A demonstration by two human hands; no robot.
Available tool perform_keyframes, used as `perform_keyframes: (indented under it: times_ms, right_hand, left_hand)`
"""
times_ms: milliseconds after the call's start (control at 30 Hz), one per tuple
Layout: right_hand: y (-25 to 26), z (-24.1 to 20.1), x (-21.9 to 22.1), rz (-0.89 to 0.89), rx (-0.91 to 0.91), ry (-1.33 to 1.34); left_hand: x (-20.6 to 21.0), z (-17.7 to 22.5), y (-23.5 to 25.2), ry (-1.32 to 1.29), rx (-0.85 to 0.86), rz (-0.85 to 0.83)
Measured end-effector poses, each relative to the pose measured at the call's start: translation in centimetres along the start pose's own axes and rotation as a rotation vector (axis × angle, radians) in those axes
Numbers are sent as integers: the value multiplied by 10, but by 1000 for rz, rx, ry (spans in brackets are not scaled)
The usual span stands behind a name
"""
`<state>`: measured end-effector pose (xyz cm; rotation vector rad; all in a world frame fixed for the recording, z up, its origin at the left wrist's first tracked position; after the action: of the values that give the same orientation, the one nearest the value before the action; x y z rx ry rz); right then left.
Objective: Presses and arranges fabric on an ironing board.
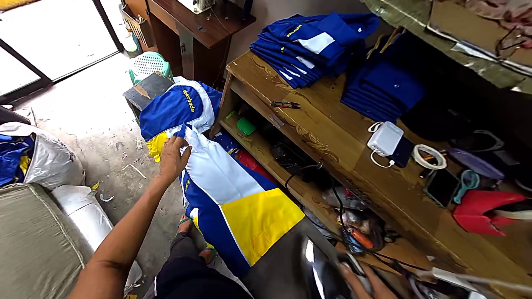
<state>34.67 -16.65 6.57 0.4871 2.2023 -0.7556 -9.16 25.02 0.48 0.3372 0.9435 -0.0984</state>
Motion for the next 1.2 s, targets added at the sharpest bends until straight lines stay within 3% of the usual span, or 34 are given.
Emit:
perform_keyframes:
  times_ms: [67, 133, 233, 300, 467, 533, 600, 700, 800, 933, 1067, 1200]
  right_hand:
    - [27, -74, 39, -56, -151, -20]
    - [52, -149, 80, -107, -303, -84]
    - [83, -251, 137, -231, -460, -190]
    - [101, -304, 168, -296, -507, -258]
    - [130, -372, 230, -342, -562, -400]
    - [130, -385, 248, -376, -555, -469]
    - [122, -388, 265, -441, -548, -526]
    - [91, -379, 285, -556, -618, -609]
    - [61, -358, 289, -659, -708, -633]
    - [63, -330, 248, -653, -604, -538]
    - [98, -313, 197, -430, -462, -387]
    - [145, -311, 195, -292, -389, -364]
  left_hand:
    - [9, -19, -15, -35, -132, -49]
    - [32, -58, -37, -141, -417, -163]
    - [88, -95, -79, -644, -821, -405]
    - [106, -88, -90, -900, -847, -472]
    - [92, -91, -93, -1028, -680, -482]
    - [76, -98, -95, -1052, -664, -485]
    - [57, -111, -90, -911, -618, -439]
    - [21, -114, -46, -476, -385, -235]
    - [5, -68, 7, -263, -75, -98]
    - [30, -18, 47, -21, 208, -209]
    - [50, -13, 61, 97, 276, -312]
    - [59, -21, 65, 75, 240, -444]
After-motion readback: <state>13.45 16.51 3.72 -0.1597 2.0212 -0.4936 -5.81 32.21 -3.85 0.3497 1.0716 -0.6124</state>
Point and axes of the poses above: each hand's wrist, its own y-axis towards the middle knuckle, its own x-axis out of the palm, z = x × y, the point moved 10 cm from there along y, towards the middle knuckle, and after that the axes turned 7 degrees about y, right-handed, at the moved point
